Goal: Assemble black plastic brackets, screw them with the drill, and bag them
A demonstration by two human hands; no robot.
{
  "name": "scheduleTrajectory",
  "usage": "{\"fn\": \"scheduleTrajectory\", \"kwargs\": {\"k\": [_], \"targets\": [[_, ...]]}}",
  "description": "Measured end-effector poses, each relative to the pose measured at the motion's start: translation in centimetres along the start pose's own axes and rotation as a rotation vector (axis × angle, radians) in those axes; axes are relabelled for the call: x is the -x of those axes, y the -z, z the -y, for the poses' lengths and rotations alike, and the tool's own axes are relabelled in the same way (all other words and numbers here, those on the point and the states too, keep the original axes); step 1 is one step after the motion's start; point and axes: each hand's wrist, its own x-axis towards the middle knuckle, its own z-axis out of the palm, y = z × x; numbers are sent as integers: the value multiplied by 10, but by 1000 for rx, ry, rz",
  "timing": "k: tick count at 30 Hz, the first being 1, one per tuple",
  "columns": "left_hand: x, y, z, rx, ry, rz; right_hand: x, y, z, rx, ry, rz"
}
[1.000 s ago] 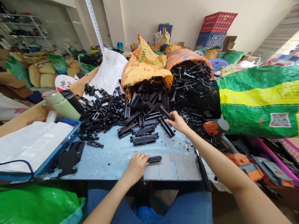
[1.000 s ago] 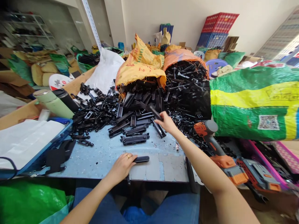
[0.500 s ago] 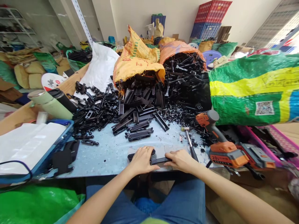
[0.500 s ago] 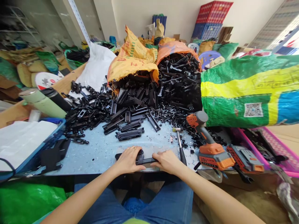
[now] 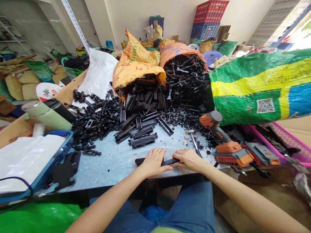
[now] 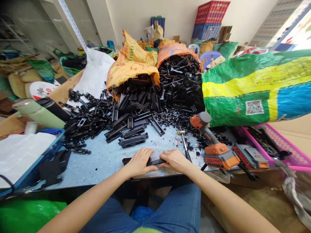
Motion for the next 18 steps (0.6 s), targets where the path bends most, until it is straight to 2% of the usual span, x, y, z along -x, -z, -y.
{"fn": "scheduleTrajectory", "kwargs": {"k": [2, 6, 9, 11, 13, 15, 18], "targets": [[-46, -4, -4, -42, -28, -40, 3, -11, -4, -18, 4, -46], [-144, -21, 0, -101, 74, -84, 15, -24, -1, -53, -15, -79], [-182, -36, 6, -85, 80, -101, 18, -22, -10, -79, -124, -149], [-186, -42, 7, -67, 73, -135, 9, -17, -30, -54, -289, -220], [-174, -39, 7, -44, 70, -198, -9, -11, -58, -11, -499, -263], [-148, -28, 9, -18, 76, -283, -33, -6, -87, 6, -693, -274], [-86, -2, 20, 18, 105, -414, -67, -3, -121, -24, -852, -286]]}}
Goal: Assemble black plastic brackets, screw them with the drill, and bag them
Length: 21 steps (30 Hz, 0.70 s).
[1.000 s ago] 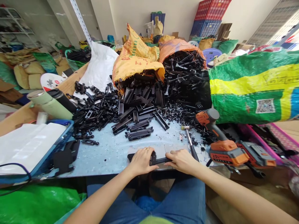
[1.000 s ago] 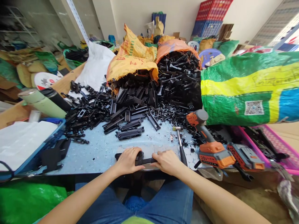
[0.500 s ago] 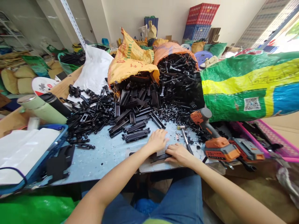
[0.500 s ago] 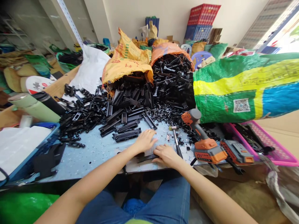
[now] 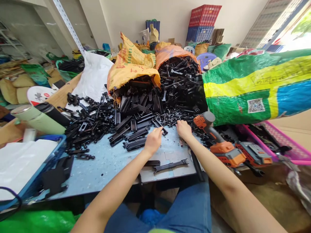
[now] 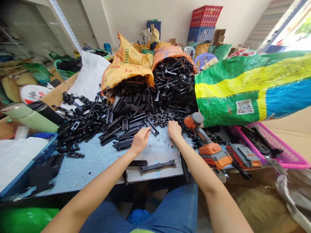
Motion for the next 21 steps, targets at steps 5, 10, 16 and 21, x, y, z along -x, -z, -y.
{"fn": "scheduleTrajectory", "kwargs": {"k": [5, 10, 16, 21], "targets": [[102, 64, 38, 109, 222, -234, -27, -11, 3, -51, -87, 56], [156, 66, 50, 145, 306, -306, -5, -2, 16, -128, 32, 77], [161, 63, 51, -40, 62, -309, 78, 11, 55, -704, 370, 134], [164, 61, 54, -184, -106, -226, 133, 3, 72, -987, 372, 121]]}}
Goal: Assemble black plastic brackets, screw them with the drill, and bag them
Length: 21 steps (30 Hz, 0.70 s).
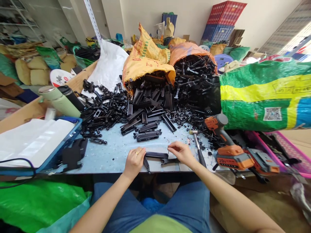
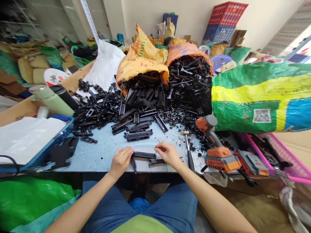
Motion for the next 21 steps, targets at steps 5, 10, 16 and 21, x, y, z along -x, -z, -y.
{"fn": "scheduleTrajectory", "kwargs": {"k": [5, 10, 16, 21], "targets": [[2, 0, 6, -68, -82, 84, 15, -13, -5, 107, 152, -102], [0, 8, 5, -133, -105, 99, 31, -22, -13, 319, 366, -38], [-22, 2, -14, -97, -347, 339, 43, -1, -26, 658, 330, 81], [-53, -27, -29, -50, -222, 431, 31, 27, -28, 835, 137, 68]]}}
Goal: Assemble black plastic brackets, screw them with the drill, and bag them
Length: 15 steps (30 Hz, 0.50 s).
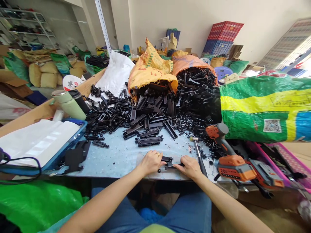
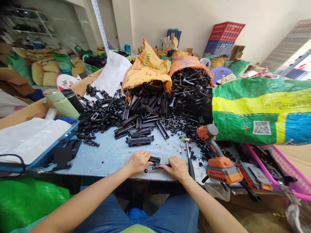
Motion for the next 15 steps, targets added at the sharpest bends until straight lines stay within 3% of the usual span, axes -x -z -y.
{"fn": "scheduleTrajectory", "kwargs": {"k": [3, 7, 8, 10, 12, 13, 15], "targets": [[-2, 16, -14, 176, 95, -114, -6, 30, 9, -260, 103, 47], [11, 60, -58, 669, 109, -292, -4, 56, 60, -912, 248, 109], [13, 68, -69, 765, 131, -353, -5, 53, 77, -1045, 220, 66], [13, 74, -86, 840, 200, -495, -12, 32, 108, -1195, 91, -157], [11, 65, -86, 762, 213, -622, -28, 3, 126, -1137, -80, -401], [10, 56, -79, 676, 194, -646, -40, -12, 127, -1066, -138, -439], [10, 37, -52, 441, 141, -608, -67, -32, 110, -930, -187, -393]]}}
